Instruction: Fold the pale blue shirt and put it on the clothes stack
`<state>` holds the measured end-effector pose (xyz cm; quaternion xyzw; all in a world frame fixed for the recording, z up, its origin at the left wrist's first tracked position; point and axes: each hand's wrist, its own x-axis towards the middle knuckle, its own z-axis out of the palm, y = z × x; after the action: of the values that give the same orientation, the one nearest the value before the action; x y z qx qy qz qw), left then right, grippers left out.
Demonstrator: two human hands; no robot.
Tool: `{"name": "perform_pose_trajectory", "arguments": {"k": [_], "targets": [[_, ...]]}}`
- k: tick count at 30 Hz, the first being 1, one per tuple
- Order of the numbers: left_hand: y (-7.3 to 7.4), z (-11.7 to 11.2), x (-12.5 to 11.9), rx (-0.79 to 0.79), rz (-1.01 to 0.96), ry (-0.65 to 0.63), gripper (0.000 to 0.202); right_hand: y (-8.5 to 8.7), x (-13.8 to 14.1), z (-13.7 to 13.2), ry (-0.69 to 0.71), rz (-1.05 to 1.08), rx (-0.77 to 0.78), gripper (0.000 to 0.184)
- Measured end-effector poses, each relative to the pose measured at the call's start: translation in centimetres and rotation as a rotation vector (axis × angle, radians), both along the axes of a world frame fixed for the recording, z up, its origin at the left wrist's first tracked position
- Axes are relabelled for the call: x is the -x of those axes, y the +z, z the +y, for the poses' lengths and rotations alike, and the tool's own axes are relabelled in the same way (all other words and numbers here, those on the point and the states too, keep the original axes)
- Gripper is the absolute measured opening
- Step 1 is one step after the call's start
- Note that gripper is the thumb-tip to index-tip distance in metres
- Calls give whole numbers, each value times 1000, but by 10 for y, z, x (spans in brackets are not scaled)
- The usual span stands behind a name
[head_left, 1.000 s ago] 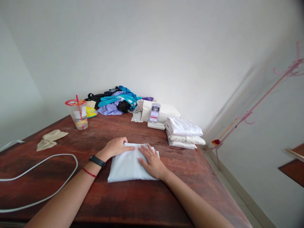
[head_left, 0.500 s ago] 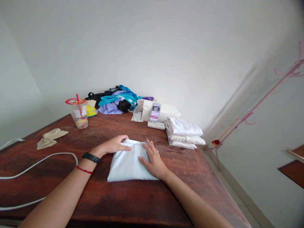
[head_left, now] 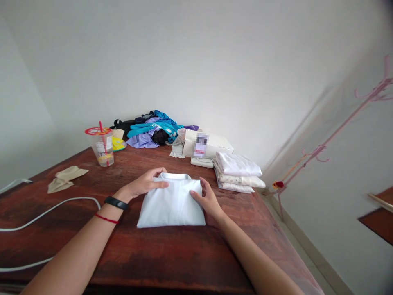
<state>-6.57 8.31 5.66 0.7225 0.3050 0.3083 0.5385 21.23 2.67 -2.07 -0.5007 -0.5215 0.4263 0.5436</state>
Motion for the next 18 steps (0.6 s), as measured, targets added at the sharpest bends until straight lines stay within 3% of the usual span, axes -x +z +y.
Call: {"name": "perform_pose_trajectory", "arguments": {"k": [3, 7, 13, 18], "targets": [[2, -2, 0, -10, -34, 2, 36, 14, 2, -7, 101, 261, 155, 77], [2, -2, 1, -19, -65, -9, 34, 29, 4, -15, 242, 440, 251, 56], [2, -1, 2, 7, -85, 2, 33, 28, 0, -12, 262, 482, 265, 47], [-3, 1, -1, 158, -125, 62, 33, 31, -5, -8, 178, 447, 187, 45]]}}
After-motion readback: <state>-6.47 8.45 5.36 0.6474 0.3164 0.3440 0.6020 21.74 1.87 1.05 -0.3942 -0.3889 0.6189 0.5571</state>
